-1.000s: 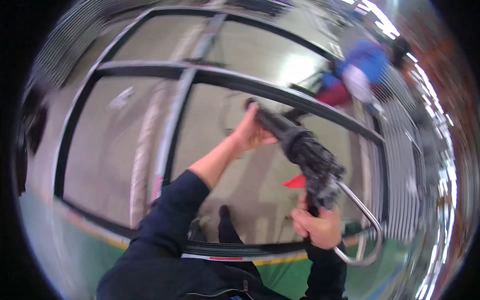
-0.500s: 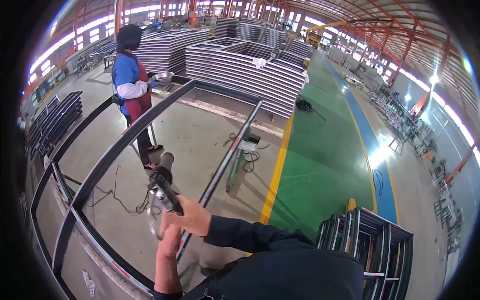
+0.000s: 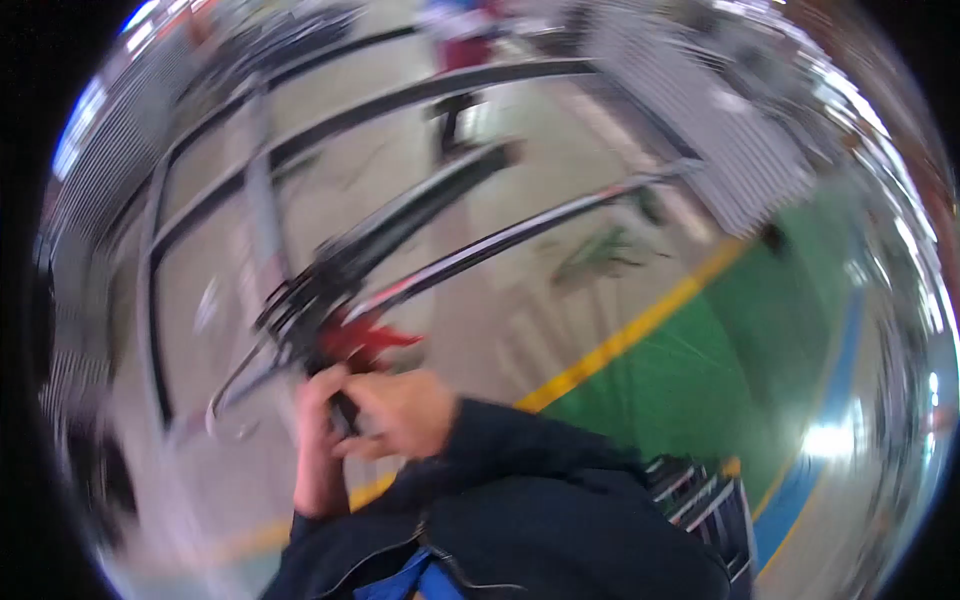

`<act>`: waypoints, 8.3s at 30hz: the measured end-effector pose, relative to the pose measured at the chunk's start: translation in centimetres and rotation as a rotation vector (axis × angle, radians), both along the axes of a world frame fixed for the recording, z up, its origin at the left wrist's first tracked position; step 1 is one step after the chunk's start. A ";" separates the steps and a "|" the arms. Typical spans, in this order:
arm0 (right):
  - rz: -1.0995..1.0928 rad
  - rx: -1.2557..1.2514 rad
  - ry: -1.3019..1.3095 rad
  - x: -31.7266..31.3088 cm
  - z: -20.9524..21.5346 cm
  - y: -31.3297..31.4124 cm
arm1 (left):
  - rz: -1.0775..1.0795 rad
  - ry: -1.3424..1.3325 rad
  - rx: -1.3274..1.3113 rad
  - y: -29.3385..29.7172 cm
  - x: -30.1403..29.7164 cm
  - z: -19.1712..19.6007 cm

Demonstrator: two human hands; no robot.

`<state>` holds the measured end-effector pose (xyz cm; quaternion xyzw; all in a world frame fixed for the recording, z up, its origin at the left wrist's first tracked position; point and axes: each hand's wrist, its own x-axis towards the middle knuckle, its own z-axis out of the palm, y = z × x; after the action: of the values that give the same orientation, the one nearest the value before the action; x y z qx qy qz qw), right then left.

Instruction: Apply sealant to a metal frame using a manual caulking gun.

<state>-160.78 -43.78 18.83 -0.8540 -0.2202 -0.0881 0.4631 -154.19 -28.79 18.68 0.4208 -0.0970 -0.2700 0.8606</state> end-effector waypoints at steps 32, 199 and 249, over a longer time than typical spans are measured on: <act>-0.158 1.657 0.888 11.9 -9.3 40.7 | 0.347 0.441 -0.339 56.8 -11.8 -13.4; -0.947 2.057 0.818 32.8 -24.1 42.1 | -0.463 0.568 0.541 60.5 42.5 -13.3; -0.274 2.270 0.444 31.9 -21.4 39.4 | -0.192 0.219 0.407 51.3 36.9 2.9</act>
<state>-128.93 -4.37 -2.57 0.0378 0.1652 -0.1326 0.9766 -117.24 22.54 21.57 0.5425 0.0136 -0.4084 0.7340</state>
